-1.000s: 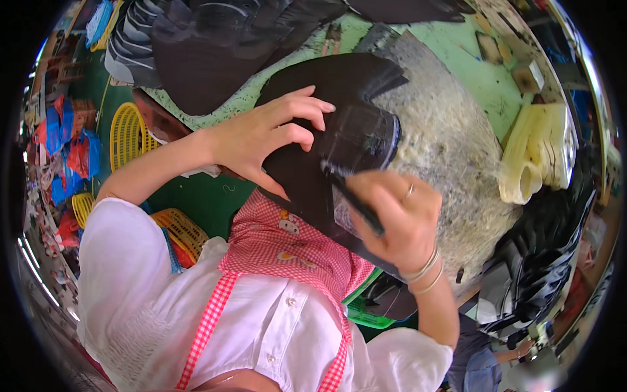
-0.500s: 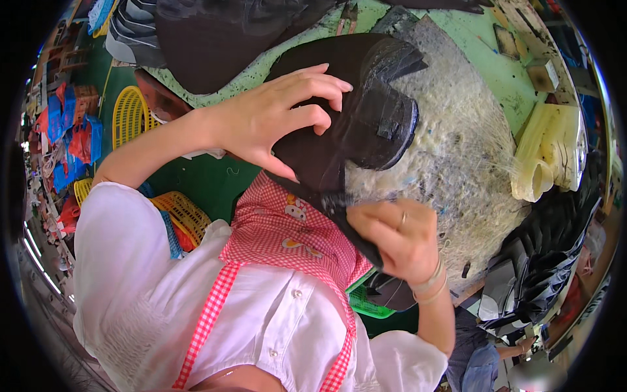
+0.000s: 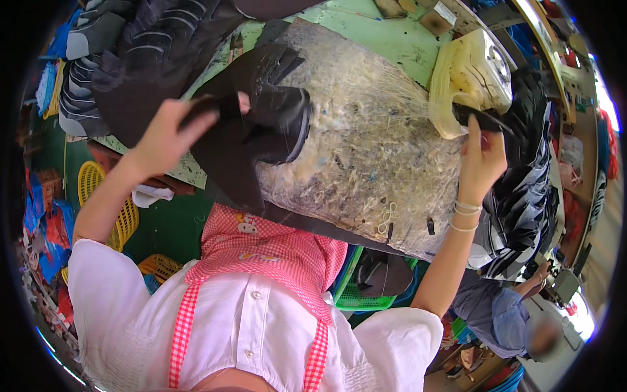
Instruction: The recorder applies glue to shoe components using a brush and then hammers them together.
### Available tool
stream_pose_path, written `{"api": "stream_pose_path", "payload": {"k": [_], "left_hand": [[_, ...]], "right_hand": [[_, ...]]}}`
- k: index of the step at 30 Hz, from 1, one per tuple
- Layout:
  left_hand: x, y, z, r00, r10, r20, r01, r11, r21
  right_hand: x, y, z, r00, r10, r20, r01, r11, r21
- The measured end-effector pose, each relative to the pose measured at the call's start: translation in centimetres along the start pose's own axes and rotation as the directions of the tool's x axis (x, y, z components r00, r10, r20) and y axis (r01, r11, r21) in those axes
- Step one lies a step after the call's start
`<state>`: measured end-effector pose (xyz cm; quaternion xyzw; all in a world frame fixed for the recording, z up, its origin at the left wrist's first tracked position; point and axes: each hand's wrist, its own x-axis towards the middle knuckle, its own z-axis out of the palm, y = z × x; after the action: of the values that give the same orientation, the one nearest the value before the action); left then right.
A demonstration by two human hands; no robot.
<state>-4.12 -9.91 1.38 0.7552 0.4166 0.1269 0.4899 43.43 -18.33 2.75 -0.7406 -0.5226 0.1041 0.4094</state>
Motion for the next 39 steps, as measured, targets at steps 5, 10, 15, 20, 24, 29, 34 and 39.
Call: {"api": "stream_pose_path", "payload": {"k": [5, 10, 15, 20, 24, 29, 34, 39], "left_hand": [[3.7, -1.1, -3.2, 0.964, -0.232, -0.127, 0.167, 0.906, -0.389], [5.3, -0.7, -4.3, 0.946, -0.324, -0.016, 0.296, 0.881, -0.369], [5.3, -0.9, -4.5, 0.962, -0.270, 0.042, 0.262, 0.867, -0.425], [4.9, -1.3, -4.0, 0.961, -0.277, 0.016, 0.256, 0.863, -0.436], [4.0, 0.1, -4.6, 0.959, -0.214, -0.188, 0.068, 0.813, -0.578], [5.9, 2.6, -7.3, 0.788, 0.103, -0.606, -0.339, 0.896, -0.288], [15.5, 2.0, -4.6, 0.591, 0.514, -0.622, -0.018, 0.779, 0.627], [19.3, 0.4, -0.1, 0.597, 0.556, -0.579, 0.084, 0.674, 0.734]], "right_hand": [[-1.6, -3.8, 2.2, 0.982, 0.065, -0.179, -0.018, 0.968, 0.252], [-3.8, -10.1, 9.8, 0.920, -0.255, 0.297, 0.044, 0.821, 0.570], [-2.9, -11.1, 13.4, 0.769, -0.526, 0.363, 0.423, 0.845, 0.328], [-4.8, -8.8, 9.0, 0.933, -0.210, 0.293, 0.039, 0.866, 0.498], [-3.4, -5.5, 4.7, 0.997, -0.025, 0.072, -0.010, 0.894, 0.447], [-0.9, -0.8, 0.4, 0.962, -0.149, -0.229, 0.100, 0.972, -0.212], [0.0, 1.6, 0.0, 0.981, -0.012, -0.193, 0.026, 0.997, 0.067], [-2.5, -3.8, 1.2, 0.976, 0.078, -0.202, -0.036, 0.979, 0.203]]}}
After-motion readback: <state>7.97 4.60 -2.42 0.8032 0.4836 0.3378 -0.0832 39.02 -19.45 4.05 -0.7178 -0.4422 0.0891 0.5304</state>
